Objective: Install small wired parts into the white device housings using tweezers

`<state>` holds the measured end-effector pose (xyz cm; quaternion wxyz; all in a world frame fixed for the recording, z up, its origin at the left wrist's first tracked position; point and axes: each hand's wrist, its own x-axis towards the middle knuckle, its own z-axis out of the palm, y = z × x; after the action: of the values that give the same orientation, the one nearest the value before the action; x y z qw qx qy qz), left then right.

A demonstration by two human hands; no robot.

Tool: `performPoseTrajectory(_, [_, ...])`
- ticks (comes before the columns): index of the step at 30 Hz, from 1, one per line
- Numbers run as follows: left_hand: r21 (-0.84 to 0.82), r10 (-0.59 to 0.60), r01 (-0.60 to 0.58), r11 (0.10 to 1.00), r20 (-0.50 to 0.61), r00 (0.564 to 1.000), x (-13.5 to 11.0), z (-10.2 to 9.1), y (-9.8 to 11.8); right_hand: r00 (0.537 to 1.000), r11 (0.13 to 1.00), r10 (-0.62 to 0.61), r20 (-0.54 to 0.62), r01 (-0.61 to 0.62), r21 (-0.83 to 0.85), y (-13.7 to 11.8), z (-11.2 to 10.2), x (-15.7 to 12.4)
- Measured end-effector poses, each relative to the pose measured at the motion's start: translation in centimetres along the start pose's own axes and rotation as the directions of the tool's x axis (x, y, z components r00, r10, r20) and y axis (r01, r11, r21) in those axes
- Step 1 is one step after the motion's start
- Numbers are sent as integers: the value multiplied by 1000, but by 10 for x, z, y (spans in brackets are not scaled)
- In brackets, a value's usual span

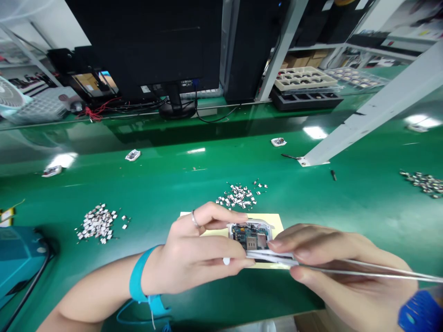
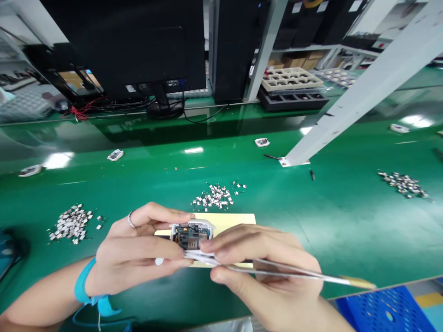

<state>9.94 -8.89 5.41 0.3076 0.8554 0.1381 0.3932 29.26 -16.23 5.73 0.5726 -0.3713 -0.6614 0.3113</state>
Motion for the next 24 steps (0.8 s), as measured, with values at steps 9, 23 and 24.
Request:
performPoseTrajectory(9, [-69,28,-31,997,-41,999,0,0,-1,1000,999,22,22,-23,39,3,-2,-4])
performPoseTrajectory(23, [-42,-24,22,999,-53,998,5,-2,2,991,980,-66,114,86,-178,-6,-4,-13])
performPoseTrajectory(24, [-44,-26,24,999,-52,998,5,-2,2,990,980,-67,124,88,-181,-6,-4,-13])
